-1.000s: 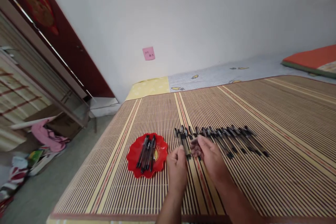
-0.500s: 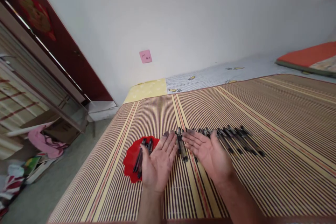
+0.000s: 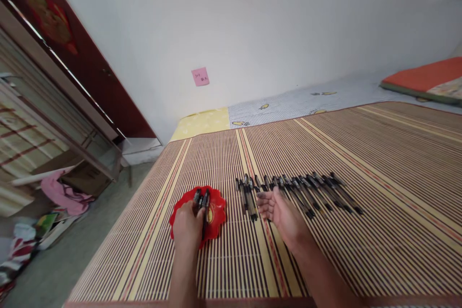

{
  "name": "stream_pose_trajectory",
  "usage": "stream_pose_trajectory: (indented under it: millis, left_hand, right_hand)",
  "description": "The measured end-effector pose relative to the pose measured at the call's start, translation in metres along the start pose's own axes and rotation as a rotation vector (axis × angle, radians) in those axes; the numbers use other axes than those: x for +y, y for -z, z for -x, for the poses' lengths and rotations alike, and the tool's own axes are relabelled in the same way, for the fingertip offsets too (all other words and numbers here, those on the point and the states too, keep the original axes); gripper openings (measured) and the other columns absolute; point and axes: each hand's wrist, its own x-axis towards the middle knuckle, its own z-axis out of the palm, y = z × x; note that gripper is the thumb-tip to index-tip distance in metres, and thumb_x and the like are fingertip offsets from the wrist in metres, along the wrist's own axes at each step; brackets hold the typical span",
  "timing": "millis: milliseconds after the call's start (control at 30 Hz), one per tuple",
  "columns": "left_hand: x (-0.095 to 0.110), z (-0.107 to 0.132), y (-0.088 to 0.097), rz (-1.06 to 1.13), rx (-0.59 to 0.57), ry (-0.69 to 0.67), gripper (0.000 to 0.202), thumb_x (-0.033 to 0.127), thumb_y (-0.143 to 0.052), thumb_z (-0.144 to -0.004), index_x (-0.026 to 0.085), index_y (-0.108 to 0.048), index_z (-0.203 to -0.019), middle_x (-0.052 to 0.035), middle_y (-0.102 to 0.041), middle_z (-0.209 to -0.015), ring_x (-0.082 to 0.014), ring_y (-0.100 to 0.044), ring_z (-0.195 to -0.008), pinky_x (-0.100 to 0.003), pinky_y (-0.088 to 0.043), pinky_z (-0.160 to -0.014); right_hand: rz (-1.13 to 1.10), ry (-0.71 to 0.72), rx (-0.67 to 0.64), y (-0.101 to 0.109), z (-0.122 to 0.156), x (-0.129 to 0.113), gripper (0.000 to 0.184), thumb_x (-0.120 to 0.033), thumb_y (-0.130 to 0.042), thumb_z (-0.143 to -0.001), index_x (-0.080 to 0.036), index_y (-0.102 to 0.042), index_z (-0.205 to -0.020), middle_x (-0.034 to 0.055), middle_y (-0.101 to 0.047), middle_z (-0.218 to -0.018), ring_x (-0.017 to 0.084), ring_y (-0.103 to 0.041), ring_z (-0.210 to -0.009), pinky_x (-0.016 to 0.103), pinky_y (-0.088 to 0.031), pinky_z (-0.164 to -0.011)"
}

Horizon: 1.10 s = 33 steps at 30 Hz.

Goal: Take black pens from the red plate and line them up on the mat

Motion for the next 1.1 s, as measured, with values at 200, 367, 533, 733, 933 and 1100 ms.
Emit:
stream_pose_trajectory:
  millis: [200, 367, 533, 733, 933, 1100]
  left_hand:
    - [0.009, -0.002, -0.01, -0.256, -0.073, -0.018, 0.016, 0.029, -0.06, -0.084, 0.019, -0.068, -0.095, -0.0152, -0.072, -0.099, -0.0352, -0.064, -0.101, -0.039, -0.047, -0.076]
    - [0.006, -0.002, -0.013, -0.161, -0.031, 0.054, 0.013, 0.026, -0.056, -0.085, 0.019, -0.065, -0.091, -0.0156, -0.072, -0.095, -0.0344, -0.067, -0.095, -0.039, -0.046, -0.072]
    - [0.022, 0.006, -0.006, 0.226, 0.074, 0.046, 0.01, 0.033, -0.059, -0.083, 0.023, -0.058, -0.081, -0.0084, -0.069, -0.081, -0.0289, -0.066, -0.079, -0.035, -0.044, -0.066]
    - [0.09, 0.045, -0.023, 0.855, -0.159, -0.095, 0.02, 0.038, -0.064, -0.081, 0.022, -0.052, -0.079, 0.004, -0.055, -0.064, -0.0148, -0.054, -0.054, -0.026, -0.042, -0.054]
    - [0.125, 0.074, -0.049, 1.084, -0.36, -0.086, 0.021, 0.04, -0.063, -0.085, 0.02, -0.055, -0.084, 0.0019, -0.059, -0.07, -0.0116, -0.053, -0.055, -0.021, -0.041, -0.048]
    - [0.128, 0.077, -0.051, 1.111, -0.453, -0.028, 0.034, 0.05, -0.066, -0.081, 0.019, -0.054, -0.078, 0.0034, -0.058, -0.06, -0.008, -0.045, -0.041, -0.019, -0.036, -0.039]
  right_hand:
    - [0.013, -0.008, -0.012, -0.007, 0.006, 0.0, 0.056, -0.069, -0.066, -0.076, -0.014, -0.074, -0.084, 0.0097, -0.071, -0.074, 0.018, -0.063, -0.062, 0.028, -0.046, -0.053]
    - [-0.001, -0.015, -0.015, -0.003, 0.007, -0.005, 0.056, -0.069, -0.067, -0.076, -0.014, -0.074, -0.083, 0.0091, -0.071, -0.072, 0.018, -0.064, -0.062, 0.028, -0.048, -0.054]
    - [0.006, 0.021, -0.018, 0.004, 0.003, 0.0, 0.05, -0.065, -0.069, -0.077, -0.016, -0.074, -0.085, 0.0088, -0.071, -0.075, 0.018, -0.063, -0.064, 0.028, -0.048, -0.055]
    - [0.085, 0.089, -0.081, -0.001, 0.004, -0.007, 0.043, -0.057, -0.076, -0.073, -0.017, -0.074, -0.089, 0.0044, -0.07, -0.076, 0.014, -0.059, -0.063, 0.024, -0.042, -0.055]
    - [0.247, 0.162, -0.092, -0.005, 0.007, -0.016, 0.029, -0.046, -0.076, -0.072, -0.019, -0.066, -0.072, -0.0048, -0.057, -0.055, 0.012, -0.049, -0.049, 0.025, -0.039, -0.05]
    - [0.282, 0.232, 0.071, 0.01, -0.001, -0.017, 0.027, -0.043, -0.071, -0.077, -0.019, -0.063, -0.068, -0.0038, -0.058, -0.057, 0.012, -0.051, -0.053, 0.025, -0.038, -0.051]
